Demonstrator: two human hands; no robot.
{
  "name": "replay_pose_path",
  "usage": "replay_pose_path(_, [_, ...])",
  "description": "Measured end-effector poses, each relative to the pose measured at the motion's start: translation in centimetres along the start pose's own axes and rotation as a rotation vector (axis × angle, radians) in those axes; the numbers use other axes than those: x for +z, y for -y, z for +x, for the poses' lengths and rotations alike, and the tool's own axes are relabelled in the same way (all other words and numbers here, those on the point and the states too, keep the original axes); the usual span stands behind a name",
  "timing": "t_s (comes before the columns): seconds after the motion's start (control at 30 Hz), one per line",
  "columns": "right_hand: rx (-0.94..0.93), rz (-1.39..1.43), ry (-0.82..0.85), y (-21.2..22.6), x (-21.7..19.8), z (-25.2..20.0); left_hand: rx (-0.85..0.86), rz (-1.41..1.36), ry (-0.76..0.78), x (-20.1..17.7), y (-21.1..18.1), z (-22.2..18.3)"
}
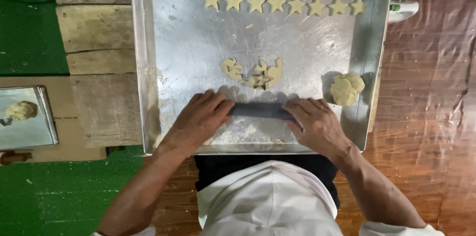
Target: Preparing dough by rolling it flat with a tool and cutting out star shapes using a cookie cutter on a metal tray.
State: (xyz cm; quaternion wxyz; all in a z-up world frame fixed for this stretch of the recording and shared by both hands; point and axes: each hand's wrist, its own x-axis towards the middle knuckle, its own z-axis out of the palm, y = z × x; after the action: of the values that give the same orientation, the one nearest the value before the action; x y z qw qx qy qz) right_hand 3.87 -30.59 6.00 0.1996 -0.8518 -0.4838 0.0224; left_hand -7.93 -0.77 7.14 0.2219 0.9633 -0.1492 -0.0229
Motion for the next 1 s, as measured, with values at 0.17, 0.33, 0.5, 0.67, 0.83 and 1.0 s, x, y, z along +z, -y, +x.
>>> replay_pose_path(0.17, [-0.008, -0.094, -0.146, -2.2, -0.8, 1.9, -0.007, 0.034, -0.131, 0.6, 2.3, 2.4])
replay_pose_path(0.33, [0.003, -0.095, -0.180, -3.2, 0.3, 3.3, -0.002, 0.026, -0.214, 3.0, 4.8, 3.4])
replay_pose_path(0.5, [0.071, 0.087, -0.201, -3.6, 1.2, 3.5, -0.063, -0.075, -0.291, 4.8, 5.5, 3.1])
replay_pose_path(0.67, [0.077, 0.093, -0.212, -3.6, 0.9, 4.1, -0.169, -0.067, -0.255, 4.6, 4.8, 3.2])
replay_pose_path(0.83, [0.073, 0.082, -0.171, -4.3, 0.8, 4.6, -0.192, -0.041, -0.270, 4.2, 4.7, 3.4])
replay_pose_path(1.0, [0.023, 0.000, -0.105, -4.2, 0.4, 5.7, -0.221, 0.073, -0.239, 2.8, 4.6, 3.9])
